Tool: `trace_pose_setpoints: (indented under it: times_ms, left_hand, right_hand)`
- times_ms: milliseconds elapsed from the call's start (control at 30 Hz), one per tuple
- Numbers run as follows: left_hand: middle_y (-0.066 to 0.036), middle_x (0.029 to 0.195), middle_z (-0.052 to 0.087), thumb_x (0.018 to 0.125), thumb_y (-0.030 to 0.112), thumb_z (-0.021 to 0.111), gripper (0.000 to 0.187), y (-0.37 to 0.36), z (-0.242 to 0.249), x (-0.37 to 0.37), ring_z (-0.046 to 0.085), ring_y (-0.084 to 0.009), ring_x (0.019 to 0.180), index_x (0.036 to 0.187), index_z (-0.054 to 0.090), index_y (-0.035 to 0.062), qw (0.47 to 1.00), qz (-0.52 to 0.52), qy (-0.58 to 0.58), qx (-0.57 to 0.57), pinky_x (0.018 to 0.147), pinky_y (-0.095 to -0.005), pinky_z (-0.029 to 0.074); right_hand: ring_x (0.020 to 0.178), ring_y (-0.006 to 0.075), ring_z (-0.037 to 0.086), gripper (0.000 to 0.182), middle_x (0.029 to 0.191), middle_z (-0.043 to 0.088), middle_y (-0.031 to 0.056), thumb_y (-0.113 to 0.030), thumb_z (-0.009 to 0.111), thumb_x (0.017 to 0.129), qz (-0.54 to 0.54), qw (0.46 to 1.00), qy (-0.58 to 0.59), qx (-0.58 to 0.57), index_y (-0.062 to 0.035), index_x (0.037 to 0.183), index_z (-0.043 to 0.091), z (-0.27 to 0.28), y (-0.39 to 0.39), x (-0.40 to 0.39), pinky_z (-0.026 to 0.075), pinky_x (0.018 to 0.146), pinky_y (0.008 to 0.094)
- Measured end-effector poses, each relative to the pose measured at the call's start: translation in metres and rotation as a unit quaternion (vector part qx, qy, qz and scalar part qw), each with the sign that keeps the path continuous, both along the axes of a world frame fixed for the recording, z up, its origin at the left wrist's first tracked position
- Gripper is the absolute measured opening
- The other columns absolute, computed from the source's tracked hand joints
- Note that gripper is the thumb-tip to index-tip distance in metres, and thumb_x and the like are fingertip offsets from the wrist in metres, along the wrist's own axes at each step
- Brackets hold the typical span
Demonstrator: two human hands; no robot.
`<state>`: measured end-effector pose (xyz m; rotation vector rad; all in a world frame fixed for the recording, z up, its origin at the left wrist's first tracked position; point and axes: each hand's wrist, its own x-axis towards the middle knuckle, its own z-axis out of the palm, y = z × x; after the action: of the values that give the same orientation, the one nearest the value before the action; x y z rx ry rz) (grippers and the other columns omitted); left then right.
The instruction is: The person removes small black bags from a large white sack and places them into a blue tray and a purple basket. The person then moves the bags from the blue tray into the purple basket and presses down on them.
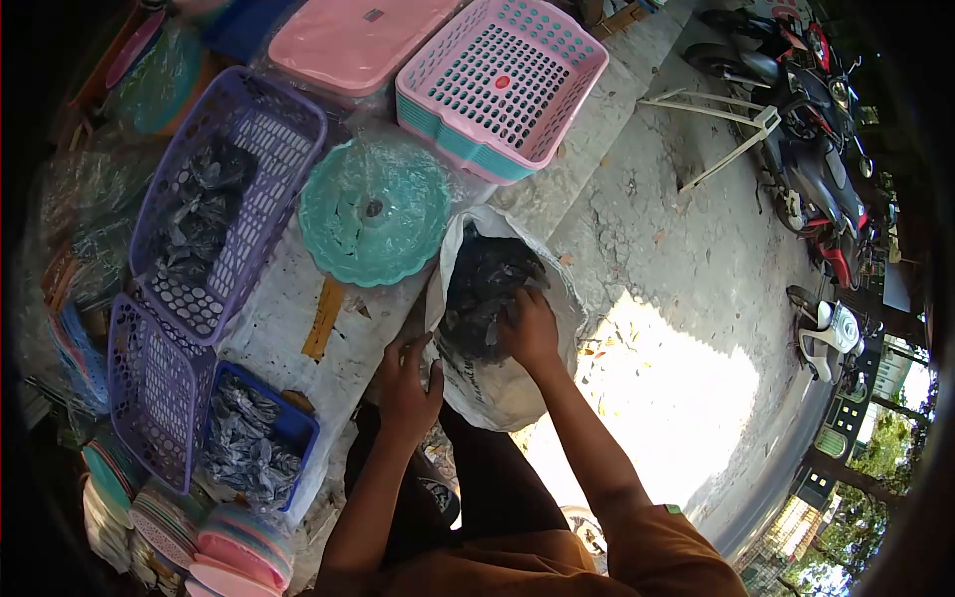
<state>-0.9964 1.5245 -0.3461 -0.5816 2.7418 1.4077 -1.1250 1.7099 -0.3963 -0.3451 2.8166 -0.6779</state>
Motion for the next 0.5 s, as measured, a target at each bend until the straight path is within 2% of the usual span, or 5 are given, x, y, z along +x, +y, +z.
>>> trace_pose_setpoints:
  times_ms: [200, 300, 333, 400, 500]
  left_hand:
    - [-0.018, 0.115, 0.059, 0.088, 0.003, 0.062, 0.036, 0.024, -0.014, -0.032, 0.059, -0.0375, 0.109, 0.124, 0.058, 0.0047, 0.999, -0.009, -0.025, -0.028, 0.094, -0.0436, 0.047]
    - [-0.017, 0.113, 0.062, 0.089, 0.001, 0.060, 0.035, 0.025, -0.016, -0.031, 0.061, -0.0364, 0.109, 0.124, 0.059, 0.0042, 0.997, -0.009, -0.068, -0.047, 0.092, -0.0424, 0.048]
    - [-0.017, 0.113, 0.062, 0.090, 0.001, 0.059, 0.033, 0.024, -0.018, -0.030, 0.061, -0.0361, 0.108, 0.123, 0.059, 0.0039, 0.997, -0.001, -0.064, -0.041, 0.092, -0.0421, 0.048]
    - [-0.017, 0.113, 0.061, 0.090, 0.001, 0.059, 0.032, 0.022, -0.019, -0.029, 0.061, -0.0359, 0.107, 0.123, 0.059, 0.0037, 0.998, 0.009, -0.062, -0.033, 0.092, -0.0419, 0.049]
    - [-0.018, 0.112, 0.061, 0.091, 0.002, 0.059, 0.031, 0.018, -0.019, -0.029, 0.061, -0.0361, 0.106, 0.122, 0.059, 0.0021, 0.998, 0.023, -0.052, -0.026, 0.091, -0.0422, 0.048]
  right_hand:
    - [0.116, 0.0327, 0.059, 0.032, 0.123, 0.060, 0.0160, -0.018, 0.061, 0.086, 0.053, 0.964, -0.032, 0.258, -0.0086, 0.117, 0.064, -0.096, -0.012, -0.038, 0.049, 0.095, 0.0500]
    - [0.116, 0.0384, 0.059, 0.044, 0.131, 0.054, 0.0143, -0.012, 0.062, 0.082, 0.065, 0.976, 0.045, 0.201, -0.0110, 0.125, 0.058, -0.184, 0.010, -0.033, 0.048, 0.096, 0.0504]
    - [0.116, 0.0384, 0.059, 0.044, 0.131, 0.054, 0.0143, -0.012, 0.062, 0.082, 0.064, 0.977, 0.041, 0.198, -0.0110, 0.125, 0.058, -0.173, 0.004, -0.037, 0.048, 0.096, 0.0504]
    - [0.115, 0.0364, 0.059, 0.041, 0.125, 0.056, 0.0141, -0.011, 0.062, 0.082, 0.073, 0.955, -0.156, 0.241, -0.0088, 0.123, 0.058, -0.130, -0.007, -0.050, 0.049, 0.093, 0.0507]
    - [0.113, 0.0348, 0.060, 0.037, 0.121, 0.058, 0.0145, -0.007, 0.062, 0.081, 0.102, 0.961, -0.074, 0.246, -0.0080, 0.118, 0.059, -0.117, -0.002, -0.043, 0.049, 0.092, 0.0513]
